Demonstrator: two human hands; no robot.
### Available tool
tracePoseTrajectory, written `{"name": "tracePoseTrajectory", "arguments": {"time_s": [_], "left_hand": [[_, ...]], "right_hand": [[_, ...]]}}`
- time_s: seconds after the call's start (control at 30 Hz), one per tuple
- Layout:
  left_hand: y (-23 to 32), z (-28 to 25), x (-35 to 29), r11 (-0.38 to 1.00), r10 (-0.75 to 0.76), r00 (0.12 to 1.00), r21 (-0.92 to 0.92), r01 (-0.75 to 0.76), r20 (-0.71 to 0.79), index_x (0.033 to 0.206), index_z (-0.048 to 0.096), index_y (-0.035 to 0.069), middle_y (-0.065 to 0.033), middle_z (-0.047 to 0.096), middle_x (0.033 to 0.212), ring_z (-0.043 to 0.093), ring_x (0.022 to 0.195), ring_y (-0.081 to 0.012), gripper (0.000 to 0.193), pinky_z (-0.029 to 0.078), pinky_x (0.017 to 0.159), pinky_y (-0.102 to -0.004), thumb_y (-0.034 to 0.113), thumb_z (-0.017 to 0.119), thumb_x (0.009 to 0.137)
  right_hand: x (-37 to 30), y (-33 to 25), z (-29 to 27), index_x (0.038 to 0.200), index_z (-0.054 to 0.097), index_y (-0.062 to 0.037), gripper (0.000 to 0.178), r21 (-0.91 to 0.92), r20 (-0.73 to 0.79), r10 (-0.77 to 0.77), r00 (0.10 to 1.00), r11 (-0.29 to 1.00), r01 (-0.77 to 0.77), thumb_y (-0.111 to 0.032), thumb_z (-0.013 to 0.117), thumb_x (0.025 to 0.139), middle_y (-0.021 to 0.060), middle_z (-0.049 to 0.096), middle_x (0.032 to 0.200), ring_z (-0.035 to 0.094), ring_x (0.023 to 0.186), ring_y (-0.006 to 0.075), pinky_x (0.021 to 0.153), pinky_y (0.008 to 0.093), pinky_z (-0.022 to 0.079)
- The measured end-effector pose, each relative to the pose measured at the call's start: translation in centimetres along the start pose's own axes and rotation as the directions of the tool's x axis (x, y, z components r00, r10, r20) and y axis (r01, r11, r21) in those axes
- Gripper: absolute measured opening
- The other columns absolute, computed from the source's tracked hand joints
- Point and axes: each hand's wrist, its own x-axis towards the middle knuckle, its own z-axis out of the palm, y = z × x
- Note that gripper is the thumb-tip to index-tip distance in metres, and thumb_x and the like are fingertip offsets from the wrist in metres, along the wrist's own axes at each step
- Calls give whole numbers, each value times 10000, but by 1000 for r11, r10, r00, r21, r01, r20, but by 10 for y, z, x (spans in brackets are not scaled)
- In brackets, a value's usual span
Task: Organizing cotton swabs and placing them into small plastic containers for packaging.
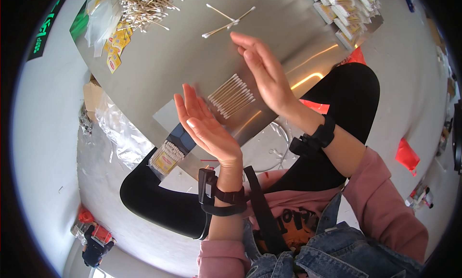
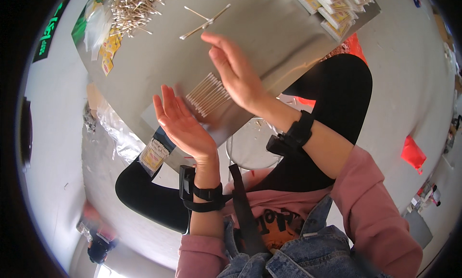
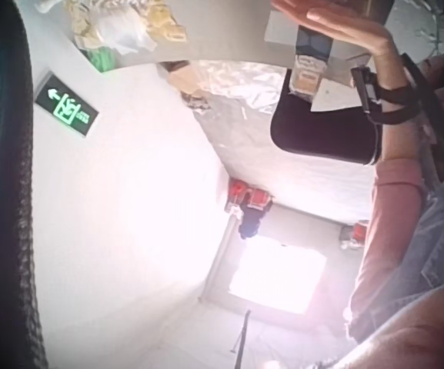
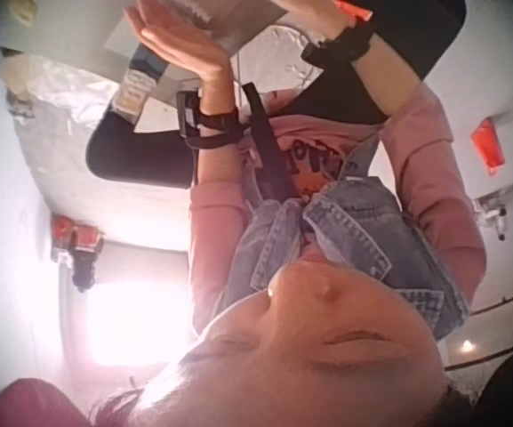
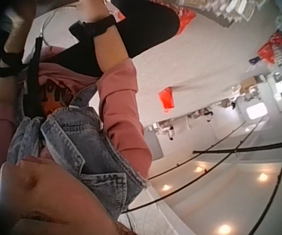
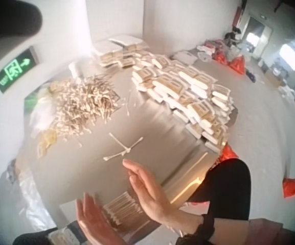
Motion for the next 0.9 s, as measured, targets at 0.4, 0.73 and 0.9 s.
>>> {"name": "tracePoseTrajectory", "arguments": {"time_s": [0.4,0.73,0.9], "left_hand": [[6,-32,-55,282,8,844,808,-517,537,1537,333,-25,-249,339,1565,287,1471,-447,715,214,1189,-572,240,636,947],[15,-23,-67,165,-140,797,808,-566,587,1473,485,34,-120,547,1064,510,943,-315,630,424,858,-457,238,689,913],[9,-21,-59,177,-81,828,826,-536,555,1468,489,39,-138,553,1059,518,945,-326,622,434,859,-445,239,690,915]], "right_hand": [[14,1,-16,1247,579,3,270,140,-217,40,975,990,-9,-192,520,1070,119,626,1267,578,1216,195,1046,327,443],[12,-7,-17,1233,588,-12,266,126,-226,113,967,988,-86,-204,553,1053,128,631,1241,595,1156,191,950,317,470],[11,-5,-18,1223,595,-16,263,115,-239,102,966,990,-76,-211,552,1053,122,635,1234,602,1131,192,932,324,476]]}}
